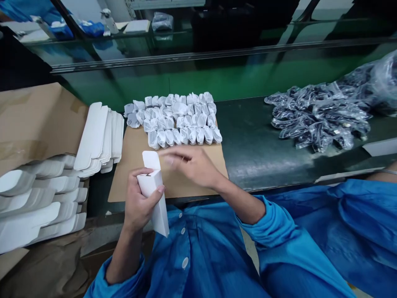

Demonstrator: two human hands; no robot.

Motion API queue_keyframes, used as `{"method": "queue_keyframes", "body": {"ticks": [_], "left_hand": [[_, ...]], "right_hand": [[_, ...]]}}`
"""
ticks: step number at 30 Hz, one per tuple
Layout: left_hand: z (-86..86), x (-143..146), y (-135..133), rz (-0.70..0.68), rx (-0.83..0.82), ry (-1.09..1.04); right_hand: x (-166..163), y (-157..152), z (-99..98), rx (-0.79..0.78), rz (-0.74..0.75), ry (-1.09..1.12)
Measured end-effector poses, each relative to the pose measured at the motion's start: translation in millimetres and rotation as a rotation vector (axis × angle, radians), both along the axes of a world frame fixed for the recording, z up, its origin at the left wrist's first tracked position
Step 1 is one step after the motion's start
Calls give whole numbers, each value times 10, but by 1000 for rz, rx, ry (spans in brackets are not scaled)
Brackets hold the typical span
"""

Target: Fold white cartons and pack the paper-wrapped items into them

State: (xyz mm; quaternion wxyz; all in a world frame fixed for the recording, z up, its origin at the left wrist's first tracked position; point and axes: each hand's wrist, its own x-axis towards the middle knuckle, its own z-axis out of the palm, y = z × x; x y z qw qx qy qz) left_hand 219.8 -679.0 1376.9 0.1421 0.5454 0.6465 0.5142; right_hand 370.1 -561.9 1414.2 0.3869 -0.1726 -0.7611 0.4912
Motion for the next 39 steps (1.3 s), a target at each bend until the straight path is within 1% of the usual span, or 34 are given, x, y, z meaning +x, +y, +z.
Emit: {"method": "queue_keyframes", "body": {"ticks": [2,3,4,5,6,10,12,14,16,18,20,22,24,26,27,28,29,30,33,34,35,36,37,39], "left_hand": [[10,-14,2,-30,-50,73],[15,-14,7,-50,-58,114],[21,-11,12,-65,-55,155],[25,-5,17,-79,-42,198],[27,3,19,-95,-22,242],[10,23,11,-122,66,374],[-18,29,6,-114,58,391],[-61,42,5,-91,30,385],[-109,65,7,-50,68,348],[-146,91,5,-29,164,274],[-161,109,-5,-33,200,216],[-156,107,-24,-32,131,242],[-139,88,-47,-31,54,321],[-120,63,-68,-61,6,376],[-111,51,-75,-86,-7,385],[-102,43,-80,-110,-19,387],[-94,37,-80,-129,-31,389],[-87,33,-77,-143,-38,391],[-69,34,-54,-169,-43,390],[-64,35,-47,-175,-42,386],[-61,34,-42,-180,-41,381],[-59,32,-40,-185,-41,377],[-59,28,-42,-187,-43,372],[-67,17,-56,-177,-44,358]], "right_hand": [[-34,68,-1,-285,-21,80],[-59,81,-7,-384,23,76],[-85,80,-13,-444,100,46],[-109,66,-20,-471,176,11],[-126,43,-25,-476,222,-9],[-102,-64,-28,-447,227,29],[-64,-92,-21,-434,226,28],[-39,-110,-14,-405,192,-5],[-35,-136,-9,-345,122,-49],[-46,-173,-10,-271,52,-62],[-60,-215,-24,-186,8,-35],[-71,-255,-53,-66,-22,-1],[-73,-293,-93,84,-40,14],[-69,-330,-141,208,-51,20],[-67,-348,-166,239,-56,23],[-66,-364,-190,237,-63,37],[-67,-378,-212,193,-72,58],[-71,-389,-230,108,-76,81],[-84,-408,-257,-250,-53,145],[-87,-412,-258,-324,-47,165],[-88,-418,-258,-353,-46,179],[-88,-426,-258,-337,-51,189],[-85,-436,-260,-284,-60,188],[-82,-462,-280,-88,-77,149]]}}
